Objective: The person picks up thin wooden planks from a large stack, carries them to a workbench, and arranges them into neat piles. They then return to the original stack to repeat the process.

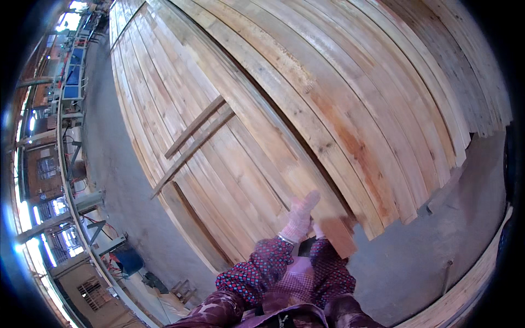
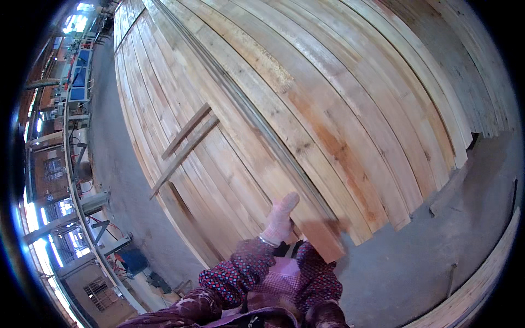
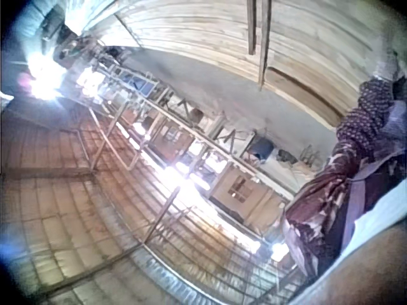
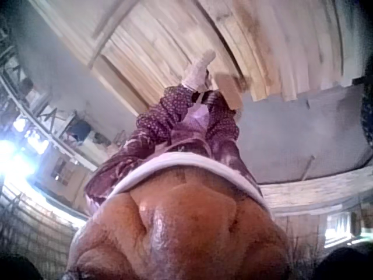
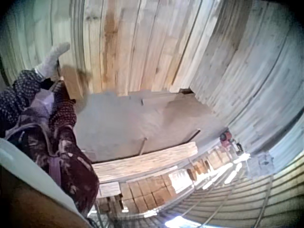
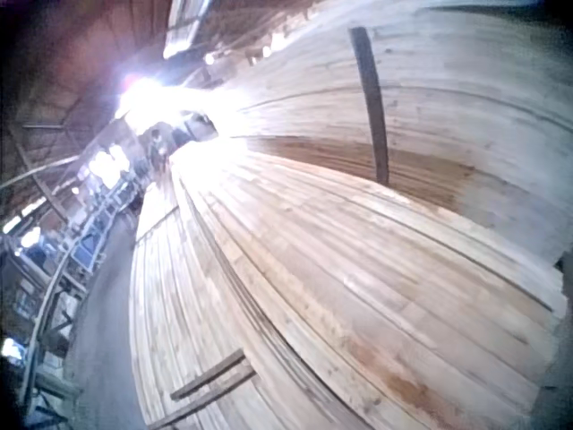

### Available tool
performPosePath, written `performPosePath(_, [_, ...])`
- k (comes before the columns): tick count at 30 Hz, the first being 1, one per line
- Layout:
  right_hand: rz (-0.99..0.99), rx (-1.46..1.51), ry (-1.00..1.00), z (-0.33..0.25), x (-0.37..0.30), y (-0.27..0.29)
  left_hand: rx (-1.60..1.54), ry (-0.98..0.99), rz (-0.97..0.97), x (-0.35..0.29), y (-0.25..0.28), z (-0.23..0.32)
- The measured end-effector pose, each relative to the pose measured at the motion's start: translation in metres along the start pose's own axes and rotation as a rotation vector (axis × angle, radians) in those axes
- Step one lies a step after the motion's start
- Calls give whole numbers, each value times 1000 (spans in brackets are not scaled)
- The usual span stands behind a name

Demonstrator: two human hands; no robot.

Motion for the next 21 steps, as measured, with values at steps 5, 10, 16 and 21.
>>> performPosePath(5, [-21, 14, -18, 11, 12, 19, -120, -185, -35, -1, -56, 44])
performPosePath(10, [-36, -24, -15, 2, 16, 23, -57, -67, 44, 26, -35, -4])
performPosePath(16, [-129, -119, 4, -5, 13, 1, -132, -287, -104, 17, -62, 38])
performPosePath(21, [-150, -62, 343, -45, -50, 26, -138, -276, -67, 26, -65, 40])
Point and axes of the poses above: each hand's wrist, its own x-axis towards the middle knuckle, its own y-axis out of the back of the hand, z = x × y, the point moved 8 cm from there along x, towards the middle knuckle, and after that the axes turned 4 degrees about -y, right-handed, at the moved point
